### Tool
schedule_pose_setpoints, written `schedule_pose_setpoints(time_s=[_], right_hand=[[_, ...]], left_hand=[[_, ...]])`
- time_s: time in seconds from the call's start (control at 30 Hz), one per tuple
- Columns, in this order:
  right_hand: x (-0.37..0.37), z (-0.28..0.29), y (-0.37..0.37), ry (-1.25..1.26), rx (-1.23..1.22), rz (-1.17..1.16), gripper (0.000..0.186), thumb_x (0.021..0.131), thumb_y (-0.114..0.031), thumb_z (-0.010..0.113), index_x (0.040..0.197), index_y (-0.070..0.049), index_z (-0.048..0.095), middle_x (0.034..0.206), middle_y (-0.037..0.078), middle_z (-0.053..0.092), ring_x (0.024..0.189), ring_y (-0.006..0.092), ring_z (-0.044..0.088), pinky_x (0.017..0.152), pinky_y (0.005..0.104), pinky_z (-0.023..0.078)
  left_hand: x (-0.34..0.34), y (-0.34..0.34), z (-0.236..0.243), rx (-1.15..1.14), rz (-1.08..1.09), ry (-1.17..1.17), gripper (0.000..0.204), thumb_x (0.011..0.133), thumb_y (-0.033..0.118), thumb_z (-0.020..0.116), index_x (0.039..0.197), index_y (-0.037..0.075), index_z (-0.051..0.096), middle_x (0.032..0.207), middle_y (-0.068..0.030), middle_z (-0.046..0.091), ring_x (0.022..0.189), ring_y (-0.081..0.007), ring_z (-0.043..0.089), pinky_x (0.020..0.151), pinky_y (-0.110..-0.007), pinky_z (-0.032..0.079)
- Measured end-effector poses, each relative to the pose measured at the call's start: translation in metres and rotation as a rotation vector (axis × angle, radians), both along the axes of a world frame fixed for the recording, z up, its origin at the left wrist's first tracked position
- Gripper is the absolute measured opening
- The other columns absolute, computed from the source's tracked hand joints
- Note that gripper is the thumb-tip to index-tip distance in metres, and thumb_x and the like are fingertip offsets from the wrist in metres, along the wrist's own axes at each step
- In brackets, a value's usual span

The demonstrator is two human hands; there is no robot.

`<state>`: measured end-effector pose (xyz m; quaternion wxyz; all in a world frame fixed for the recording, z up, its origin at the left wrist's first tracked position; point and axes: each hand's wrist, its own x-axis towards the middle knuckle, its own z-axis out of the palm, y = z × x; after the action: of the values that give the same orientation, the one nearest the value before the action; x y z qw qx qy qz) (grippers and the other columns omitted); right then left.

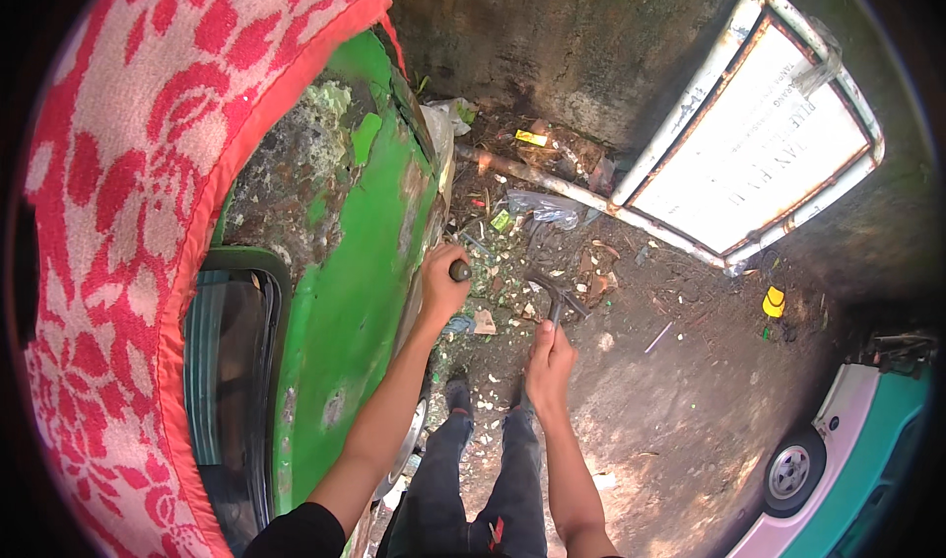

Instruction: The person uses a hammer and a chisel to chip away rust and debris from the side of a green vehicle. They repeatedly strike the chisel against the vehicle's surface to remove material.

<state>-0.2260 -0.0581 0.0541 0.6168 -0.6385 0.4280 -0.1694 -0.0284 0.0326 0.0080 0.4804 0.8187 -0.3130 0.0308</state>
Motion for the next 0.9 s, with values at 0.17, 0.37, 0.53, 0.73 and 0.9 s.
schedule_pose_setpoints(time_s=[0.17, 0.37, 0.53, 0.73, 0.9], right_hand=[[-0.038, 0.026, 0.005, -0.023, 0.062, 0.046, 0.043, 0.107, -0.040, 0.044, 0.079, -0.008, 0.047, 0.055, -0.005, 0.037, 0.042, 0.0047, 0.035, 0.037, 0.0250, 0.029], [-0.097, 0.056, 0.013, 0.004, 0.083, 0.150, 0.033, 0.107, -0.036, 0.043, 0.089, -0.009, 0.048, 0.056, -0.005, 0.038, 0.039, 0.0054, 0.035, 0.035, 0.0246, 0.030], [-0.133, 0.107, 0.007, 0.028, 0.177, 0.230, 0.021, 0.106, -0.028, 0.047, 0.102, -0.008, 0.054, 0.060, -0.003, 0.041, 0.041, 0.0057, 0.038, 0.037, 0.0256, 0.033], [-0.158, 0.139, -0.018, -0.271, 0.290, 0.318, 0.024, 0.103, -0.016, 0.053, 0.126, -0.009, 0.051, 0.068, -0.001, 0.047, 0.048, 0.0068, 0.046, 0.044, 0.0252, 0.040], [-0.179, 0.132, -0.033, -0.183, 0.439, 0.384, 0.025, 0.106, -0.025, 0.051, 0.128, -0.013, 0.050, 0.064, -0.003, 0.044, 0.045, 0.0068, 0.042, 0.042, 0.0234, 0.037]], left_hand=[[-0.039, 0.018, 0.040, -0.021, -0.052, 0.067, 0.028, 0.059, -0.010, 0.068, 0.078, 0.001, 0.052, 0.077, -0.0128, 0.056, 0.084, -0.0357, 0.056, 0.078, -0.043, 0.041], [-0.112, 0.049, 0.114, -0.056, -0.048, 0.191, 0.025, 0.060, -0.013, 0.061, 0.077, 0.001, 0.050, 0.077, -0.0144, 0.055, 0.080, -0.0374, 0.056, 0.073, -0.042, 0.042], [-0.178, 0.064, 0.165, -0.170, -0.037, 0.252, 0.022, 0.060, -0.013, 0.057, 0.075, 0.001, 0.049, 0.072, -0.0143, 0.052, 0.073, -0.0369, 0.055, 0.066, -0.039, 0.042], [-0.222, 0.076, 0.192, -0.152, -0.109, 0.149, 0.024, 0.057, -0.015, 0.056, 0.074, 0.001, 0.049, 0.072, -0.0128, 0.051, 0.074, -0.0350, 0.055, 0.069, -0.039, 0.042], [-0.240, 0.087, 0.201, -0.153, 0.011, 0.127, 0.025, 0.059, -0.015, 0.057, 0.076, 0.001, 0.051, 0.075, -0.0124, 0.053, 0.078, -0.0340, 0.057, 0.073, -0.038, 0.044]])
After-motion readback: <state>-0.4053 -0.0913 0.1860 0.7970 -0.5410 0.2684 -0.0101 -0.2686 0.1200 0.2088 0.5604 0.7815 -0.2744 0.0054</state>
